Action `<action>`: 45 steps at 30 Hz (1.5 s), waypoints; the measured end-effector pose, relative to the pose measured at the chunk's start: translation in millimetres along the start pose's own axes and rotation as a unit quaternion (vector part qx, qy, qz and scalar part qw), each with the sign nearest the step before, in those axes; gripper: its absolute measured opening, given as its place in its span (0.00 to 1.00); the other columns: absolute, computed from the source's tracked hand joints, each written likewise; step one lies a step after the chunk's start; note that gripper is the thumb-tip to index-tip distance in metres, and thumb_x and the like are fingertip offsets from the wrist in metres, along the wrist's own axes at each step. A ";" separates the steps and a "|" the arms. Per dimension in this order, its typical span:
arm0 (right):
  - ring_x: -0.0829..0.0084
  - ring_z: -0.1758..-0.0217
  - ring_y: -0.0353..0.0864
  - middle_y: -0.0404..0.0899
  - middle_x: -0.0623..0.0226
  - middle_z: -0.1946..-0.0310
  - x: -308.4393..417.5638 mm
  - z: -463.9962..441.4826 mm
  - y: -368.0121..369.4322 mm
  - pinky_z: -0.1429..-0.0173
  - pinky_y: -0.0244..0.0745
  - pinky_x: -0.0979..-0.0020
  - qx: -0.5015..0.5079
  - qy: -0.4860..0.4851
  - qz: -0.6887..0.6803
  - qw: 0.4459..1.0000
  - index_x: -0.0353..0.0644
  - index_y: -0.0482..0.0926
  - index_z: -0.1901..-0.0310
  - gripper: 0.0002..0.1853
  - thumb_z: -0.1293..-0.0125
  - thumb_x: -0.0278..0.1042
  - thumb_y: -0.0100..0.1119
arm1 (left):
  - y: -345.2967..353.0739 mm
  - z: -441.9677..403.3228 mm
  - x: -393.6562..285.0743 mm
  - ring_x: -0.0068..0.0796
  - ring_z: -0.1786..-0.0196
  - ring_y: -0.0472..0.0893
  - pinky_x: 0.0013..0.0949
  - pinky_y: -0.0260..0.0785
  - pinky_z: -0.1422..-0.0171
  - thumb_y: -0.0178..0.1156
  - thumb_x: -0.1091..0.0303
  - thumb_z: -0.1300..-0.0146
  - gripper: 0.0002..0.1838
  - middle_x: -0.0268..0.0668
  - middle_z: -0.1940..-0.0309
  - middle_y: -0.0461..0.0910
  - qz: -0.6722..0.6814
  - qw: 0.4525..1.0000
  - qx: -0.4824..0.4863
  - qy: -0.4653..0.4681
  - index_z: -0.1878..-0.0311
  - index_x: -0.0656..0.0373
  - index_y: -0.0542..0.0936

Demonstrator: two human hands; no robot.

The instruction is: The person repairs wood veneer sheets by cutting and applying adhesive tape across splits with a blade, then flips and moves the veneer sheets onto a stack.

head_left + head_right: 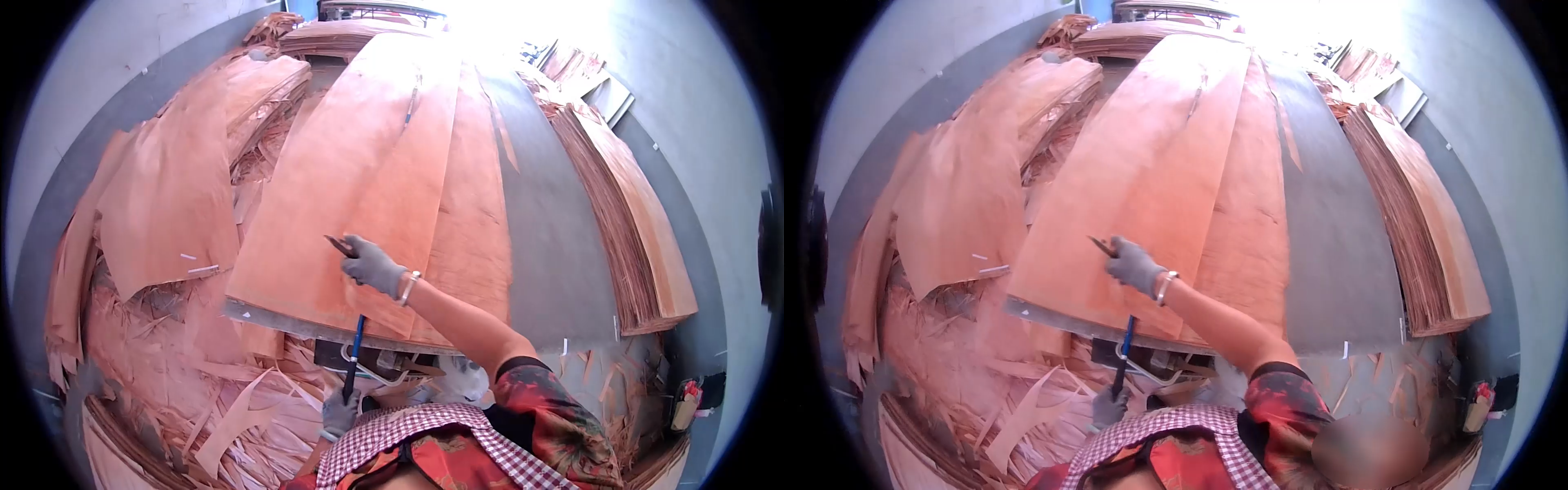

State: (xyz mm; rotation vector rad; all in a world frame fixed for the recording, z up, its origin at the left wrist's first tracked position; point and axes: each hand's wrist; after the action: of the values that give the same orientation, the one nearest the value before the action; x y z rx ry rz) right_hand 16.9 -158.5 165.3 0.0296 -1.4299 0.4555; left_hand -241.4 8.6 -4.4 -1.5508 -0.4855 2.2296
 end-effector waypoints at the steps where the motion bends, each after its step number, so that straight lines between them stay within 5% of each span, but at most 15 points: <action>1: 0.76 0.77 0.73 0.72 0.64 0.75 6.0 -14.8 13.7 0.75 0.70 0.72 0.019 0.002 0.012 1.000 0.37 0.69 0.56 0.13 0.42 0.30 0.53 | -2.4 -3.8 -2.6 0.58 0.66 0.79 0.50 0.69 0.64 0.57 0.49 0.38 0.23 0.56 0.74 0.77 -0.050 0.998 0.034 -0.009 0.65 0.65 0.75; 4: 0.75 0.76 0.74 0.73 0.64 0.76 14.9 -45.2 43.0 0.75 0.70 0.73 0.083 0.009 0.057 0.995 0.36 0.70 0.59 0.11 0.43 0.30 0.54 | 8.8 -11.0 -7.7 0.51 0.67 0.81 0.46 0.70 0.64 0.56 0.54 0.36 0.17 0.50 0.74 0.80 -0.108 0.991 0.019 0.077 0.60 0.61 0.77; 5: 0.75 0.76 0.74 0.73 0.65 0.76 14.3 -49.9 48.6 0.75 0.70 0.73 0.104 0.012 0.072 0.992 0.36 0.70 0.59 0.11 0.43 0.30 0.54 | -4.4 -5.4 -46.7 0.59 0.60 0.78 0.51 0.69 0.59 0.54 0.52 0.35 0.19 0.54 0.69 0.80 -0.104 0.993 0.043 0.042 0.59 0.61 0.76; 8: 0.77 0.76 0.73 0.73 0.67 0.76 5.6 -48.9 43.1 0.74 0.69 0.75 0.194 0.026 0.009 0.981 0.37 0.72 0.55 0.14 0.43 0.31 0.56 | 3.7 -17.9 -51.8 0.57 0.65 0.79 0.51 0.68 0.62 0.56 0.49 0.37 0.23 0.55 0.72 0.78 -0.023 0.995 0.048 0.089 0.63 0.65 0.74; 11: 0.86 0.76 0.70 0.75 0.74 0.73 0.6 -6.4 -8.9 0.76 0.64 0.82 0.193 0.025 -0.161 0.967 0.42 0.72 0.41 0.23 0.39 0.36 0.59 | -9.0 -32.0 -67.2 0.45 0.71 0.79 0.44 0.68 0.65 0.58 0.48 0.38 0.22 0.46 0.75 0.79 0.083 0.985 0.147 -0.019 0.63 0.62 0.76; 14: 0.84 0.79 0.68 0.75 0.74 0.75 -65.3 37.8 -72.9 0.77 0.62 0.82 -0.108 0.047 -0.223 0.968 0.42 0.78 0.55 0.14 0.37 0.43 0.60 | -1.5 -40.0 -45.3 0.37 0.71 0.79 0.40 0.68 0.65 0.58 0.46 0.40 0.22 0.42 0.77 0.78 0.077 0.988 0.134 -0.027 0.64 0.60 0.76; 15: 0.84 0.80 0.70 0.77 0.72 0.75 -96.5 54.7 -86.5 0.79 0.63 0.81 -0.200 0.109 -0.192 0.955 0.43 0.79 0.61 0.15 0.38 0.46 0.62 | 3.8 -45.8 -32.3 0.18 0.81 0.73 0.24 0.65 0.79 0.58 0.53 0.36 0.18 0.32 0.81 0.74 0.048 0.990 0.130 0.014 0.62 0.62 0.73; 18: 0.80 0.81 0.72 0.77 0.71 0.76 -142.8 104.0 -74.7 0.80 0.65 0.79 -0.125 0.280 -0.197 0.931 0.43 0.76 0.63 0.15 0.38 0.47 0.62 | -7.9 -43.2 -59.9 0.31 0.74 0.78 0.36 0.68 0.68 0.57 0.49 0.38 0.21 0.39 0.79 0.77 0.031 0.984 0.171 -0.031 0.66 0.62 0.74; 21: 0.79 0.81 0.72 0.77 0.70 0.74 -139.6 108.6 -32.5 0.80 0.67 0.76 -0.105 0.193 -0.199 0.955 0.39 0.75 0.51 0.22 0.38 0.48 0.63 | -11.0 -40.7 -74.3 0.22 0.84 0.74 0.28 0.65 0.80 0.57 0.52 0.37 0.18 0.33 0.83 0.75 0.062 0.974 0.204 -0.079 0.66 0.61 0.74; 25: 0.80 0.76 0.74 0.77 0.71 0.70 -139.3 101.3 -14.2 0.76 0.68 0.75 -0.094 0.227 -0.120 0.962 0.34 0.73 0.49 0.26 0.40 0.46 0.65 | -14.1 -35.8 -83.3 0.20 0.84 0.73 0.25 0.63 0.82 0.57 0.53 0.37 0.18 0.32 0.83 0.75 0.068 0.975 0.186 -0.104 0.65 0.62 0.74; 28: 0.80 0.70 0.75 0.77 0.72 0.67 -160.6 92.1 2.1 0.69 0.71 0.76 -0.147 0.089 -0.225 0.959 0.35 0.73 0.47 0.24 0.40 0.40 0.66 | -11.4 -35.5 -75.1 0.19 0.85 0.72 0.24 0.62 0.82 0.58 0.53 0.37 0.18 0.32 0.83 0.74 0.082 0.974 0.191 -0.086 0.65 0.62 0.74; 31: 0.80 0.58 0.76 0.79 0.72 0.56 -149.4 83.8 4.7 0.57 0.73 0.77 -0.075 0.133 -0.275 0.949 0.40 0.71 0.41 0.27 0.41 0.38 0.67 | -19.1 -28.3 -88.5 0.19 0.85 0.72 0.24 0.62 0.82 0.59 0.55 0.37 0.17 0.31 0.82 0.74 0.094 0.972 0.201 -0.076 0.65 0.62 0.75; 39: 0.74 0.75 0.76 0.77 0.69 0.67 -63.3 88.8 30.2 0.74 0.74 0.71 -0.100 0.143 -0.437 0.883 0.42 0.72 0.49 0.19 0.42 0.31 0.63 | -70.4 -2.8 -151.0 0.18 0.77 0.74 0.23 0.65 0.76 0.55 0.64 0.33 0.10 0.31 0.77 0.74 0.273 0.909 0.315 0.001 0.62 0.62 0.75; 42: 0.75 0.79 0.76 0.74 0.73 0.72 0.0 93.5 19.3 0.78 0.73 0.74 -0.091 0.112 -0.434 0.889 0.43 0.73 0.57 0.15 0.43 0.36 0.65 | -81.4 -22.2 -130.4 0.21 0.72 0.75 0.27 0.70 0.66 0.59 0.63 0.35 0.14 0.33 0.75 0.77 0.323 0.933 0.062 0.147 0.54 0.65 0.74; 45: 0.75 0.79 0.78 0.74 0.70 0.73 53.5 97.4 4.0 0.80 0.73 0.76 -0.057 0.090 -0.468 0.877 0.43 0.71 0.62 0.12 0.41 0.34 0.64 | -112.5 -78.0 -109.9 0.34 0.56 0.75 0.36 0.69 0.52 0.67 0.60 0.45 0.22 0.38 0.61 0.77 0.023 0.937 -0.294 0.190 0.51 0.64 0.75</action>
State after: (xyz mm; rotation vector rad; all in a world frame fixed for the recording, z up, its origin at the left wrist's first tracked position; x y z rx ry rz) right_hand -72.6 -167.7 230.5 0.5495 -1.0948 -0.4219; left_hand -120.5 57.1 113.2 -2.2414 -1.0669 1.8252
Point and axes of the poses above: each hand's wrist, its own z-axis away from the middle knuckle, its own y-axis out of the palm, x = y × z
